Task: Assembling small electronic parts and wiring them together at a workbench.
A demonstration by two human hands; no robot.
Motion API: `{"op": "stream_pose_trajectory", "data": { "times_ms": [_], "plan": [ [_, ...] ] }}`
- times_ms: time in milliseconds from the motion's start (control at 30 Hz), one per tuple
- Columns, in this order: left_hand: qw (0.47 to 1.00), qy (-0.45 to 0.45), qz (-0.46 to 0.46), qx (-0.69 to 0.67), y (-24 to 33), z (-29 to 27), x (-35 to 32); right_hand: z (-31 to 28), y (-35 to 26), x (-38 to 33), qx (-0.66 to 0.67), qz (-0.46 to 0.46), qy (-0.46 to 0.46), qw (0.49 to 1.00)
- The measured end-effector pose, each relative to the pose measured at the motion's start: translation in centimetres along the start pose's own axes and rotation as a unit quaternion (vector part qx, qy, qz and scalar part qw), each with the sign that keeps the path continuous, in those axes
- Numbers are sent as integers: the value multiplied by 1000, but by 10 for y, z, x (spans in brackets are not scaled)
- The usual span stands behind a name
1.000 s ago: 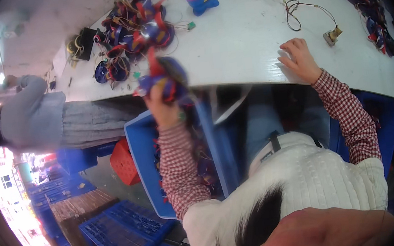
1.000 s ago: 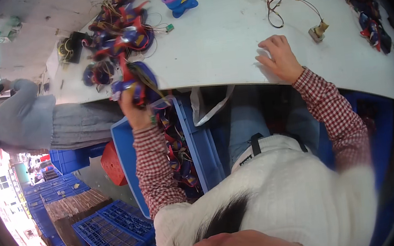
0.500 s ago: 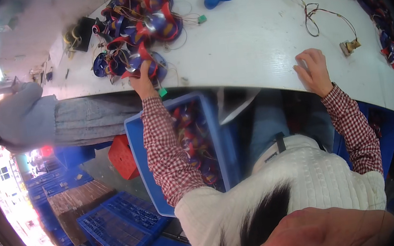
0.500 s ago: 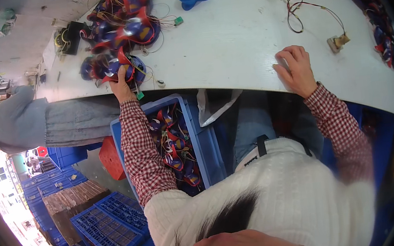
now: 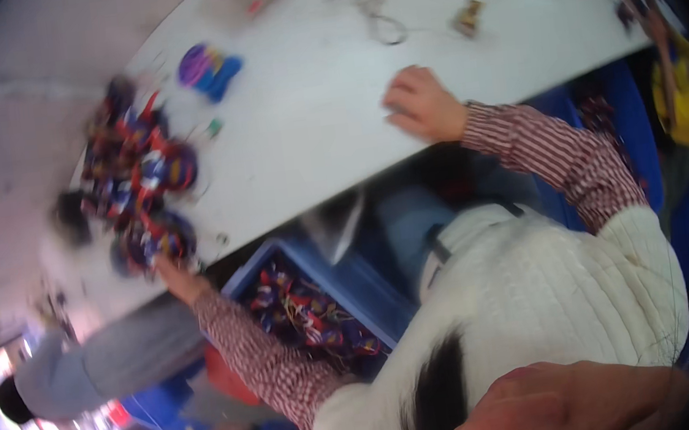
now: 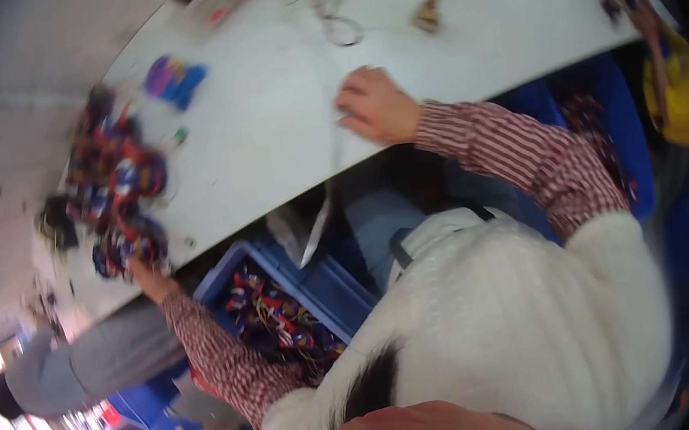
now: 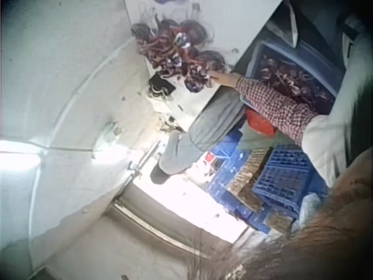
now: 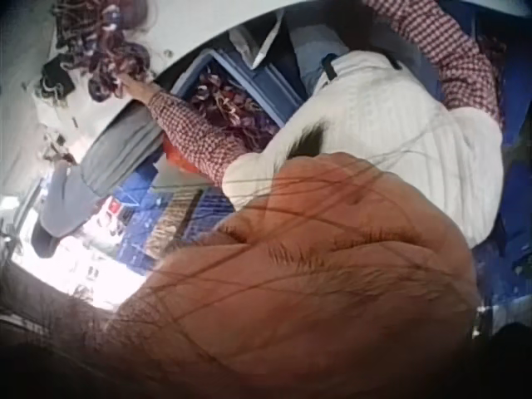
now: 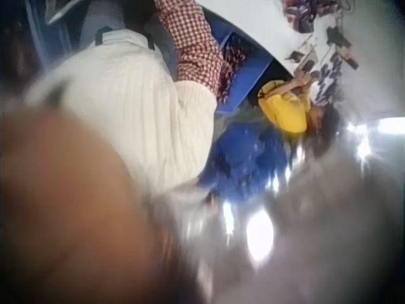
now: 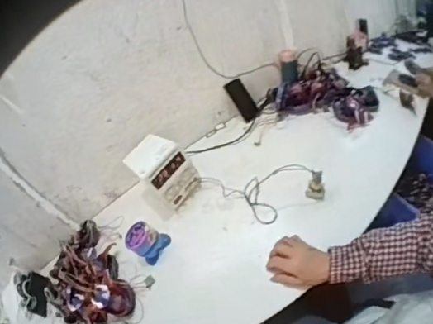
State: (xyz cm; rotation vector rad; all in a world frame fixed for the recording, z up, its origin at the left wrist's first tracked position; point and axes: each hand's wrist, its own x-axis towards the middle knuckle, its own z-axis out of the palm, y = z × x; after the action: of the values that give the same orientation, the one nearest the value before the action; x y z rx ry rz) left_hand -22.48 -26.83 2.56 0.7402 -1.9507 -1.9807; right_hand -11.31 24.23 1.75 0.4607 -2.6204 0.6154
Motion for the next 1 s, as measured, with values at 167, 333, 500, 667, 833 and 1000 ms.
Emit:
{"op": "stream_pose_trajectory", "data": {
  "times_ms": [167,333,500,667,833,1000],
  "plan": [
    [986,-18,108,127,-19,-53,-12,8,-10,0,7,-3,14,1000],
    [971,57,177,151,14,-25,-57,19,-1,-5,42,13,88,995],
    [822,-167,538,82,143,18,-193,-19,-19,-20,170,63,168,969],
    [744,-288,550,247,128,-26,-151,-151,-19,-30,497,119,287,810],
    [574,-428,574,397,112,-93,12,-266,-6,-39,440,-149,278,841],
    [391,-497,574,520,112,-162,186,-348,-9,-82,589,-89,264,759]
  ]
}}
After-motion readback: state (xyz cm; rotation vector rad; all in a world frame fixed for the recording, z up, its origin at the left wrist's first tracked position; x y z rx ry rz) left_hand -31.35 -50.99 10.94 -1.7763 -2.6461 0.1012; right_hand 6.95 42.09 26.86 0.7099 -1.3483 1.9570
